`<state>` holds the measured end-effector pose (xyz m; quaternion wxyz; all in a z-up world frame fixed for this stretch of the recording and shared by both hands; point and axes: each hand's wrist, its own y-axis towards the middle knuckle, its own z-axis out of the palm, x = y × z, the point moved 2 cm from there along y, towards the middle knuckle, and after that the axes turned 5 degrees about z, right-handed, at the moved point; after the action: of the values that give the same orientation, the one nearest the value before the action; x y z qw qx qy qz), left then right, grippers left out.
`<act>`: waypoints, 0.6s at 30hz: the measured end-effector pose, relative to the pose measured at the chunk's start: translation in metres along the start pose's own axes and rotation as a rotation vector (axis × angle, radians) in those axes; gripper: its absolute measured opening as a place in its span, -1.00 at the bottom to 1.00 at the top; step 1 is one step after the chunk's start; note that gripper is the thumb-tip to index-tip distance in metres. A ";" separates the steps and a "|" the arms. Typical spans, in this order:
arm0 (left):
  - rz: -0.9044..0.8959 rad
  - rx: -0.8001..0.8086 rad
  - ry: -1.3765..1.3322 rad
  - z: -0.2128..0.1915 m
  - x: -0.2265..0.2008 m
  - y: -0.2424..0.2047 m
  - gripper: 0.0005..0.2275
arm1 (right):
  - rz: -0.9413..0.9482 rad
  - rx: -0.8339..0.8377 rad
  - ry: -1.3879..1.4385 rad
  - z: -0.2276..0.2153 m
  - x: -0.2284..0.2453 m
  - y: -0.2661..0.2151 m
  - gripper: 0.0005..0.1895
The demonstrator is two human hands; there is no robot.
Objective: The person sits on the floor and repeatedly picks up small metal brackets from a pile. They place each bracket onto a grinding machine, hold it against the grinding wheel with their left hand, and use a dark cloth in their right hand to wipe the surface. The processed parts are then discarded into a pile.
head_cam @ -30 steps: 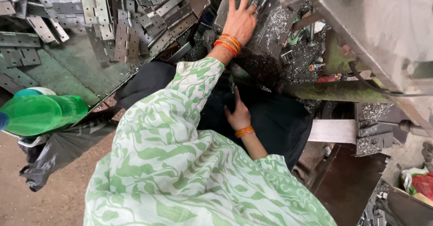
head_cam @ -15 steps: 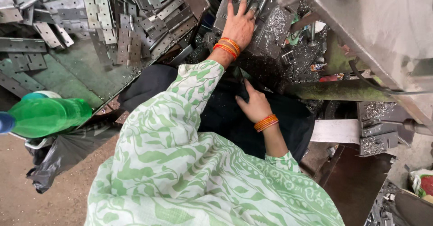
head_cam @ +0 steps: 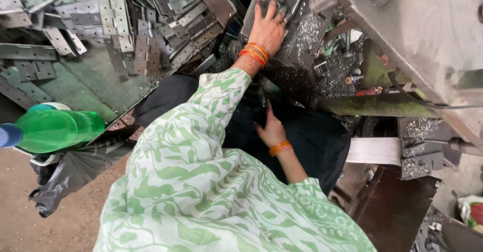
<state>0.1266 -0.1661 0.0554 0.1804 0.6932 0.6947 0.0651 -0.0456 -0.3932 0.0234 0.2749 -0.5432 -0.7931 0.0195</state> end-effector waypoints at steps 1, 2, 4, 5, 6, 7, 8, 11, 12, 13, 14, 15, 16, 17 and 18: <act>0.016 0.006 0.007 -0.001 -0.003 -0.004 -0.70 | -0.055 -0.009 -0.017 -0.011 0.004 0.001 -0.01; 0.020 0.018 0.026 -0.003 0.001 -0.005 -0.70 | -0.110 -0.019 -0.035 -0.026 0.007 0.006 -0.05; 0.050 0.044 0.042 -0.005 -0.002 -0.009 -0.71 | -0.109 0.006 -0.089 -0.047 0.015 0.005 -0.11; 0.072 0.047 0.056 -0.008 -0.003 -0.012 -0.72 | -0.073 0.046 -0.118 -0.056 0.021 0.009 -0.12; 0.094 0.049 0.070 -0.012 -0.004 -0.016 -0.73 | -0.037 0.086 -0.147 -0.063 0.027 0.010 -0.13; 0.110 0.053 0.090 -0.018 -0.002 -0.022 -0.74 | -0.033 0.085 -0.163 -0.066 0.034 0.010 -0.12; 0.136 0.044 0.060 -0.025 -0.003 -0.031 -0.76 | -0.028 0.084 -0.180 -0.069 0.039 0.009 -0.11; 0.199 0.027 -0.004 -0.046 -0.009 -0.069 -0.78 | -0.035 0.080 -0.194 -0.074 0.046 0.005 -0.11; 0.221 0.022 -0.008 -0.052 -0.010 -0.081 -0.79 | -0.039 0.076 -0.193 -0.074 0.047 0.004 -0.11; 0.245 0.017 -0.012 -0.058 -0.012 -0.091 -0.80 | -0.026 0.080 -0.192 -0.074 0.048 0.004 -0.11; 0.263 -0.001 -0.005 -0.062 -0.013 -0.101 -0.80 | -0.013 0.084 -0.190 -0.074 0.048 0.004 -0.11; 0.282 -0.022 0.001 -0.064 -0.014 -0.110 -0.79 | 0.001 0.086 -0.192 -0.074 0.047 0.004 -0.12; 0.300 -0.044 0.007 -0.065 -0.015 -0.116 -0.79 | 0.000 0.082 -0.186 -0.073 0.047 0.004 -0.12; 0.295 -0.112 0.058 -0.066 -0.016 -0.116 -0.77 | -0.003 0.076 -0.183 -0.073 0.046 0.004 -0.12; 0.289 -0.181 0.109 -0.065 -0.015 -0.117 -0.76 | -0.005 0.071 -0.181 -0.072 0.046 0.003 -0.12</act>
<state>-0.0057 -0.1746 0.0782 0.1931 0.7623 0.5878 0.1901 -0.0215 -0.3714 0.1025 0.2214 -0.5270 -0.8149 0.0958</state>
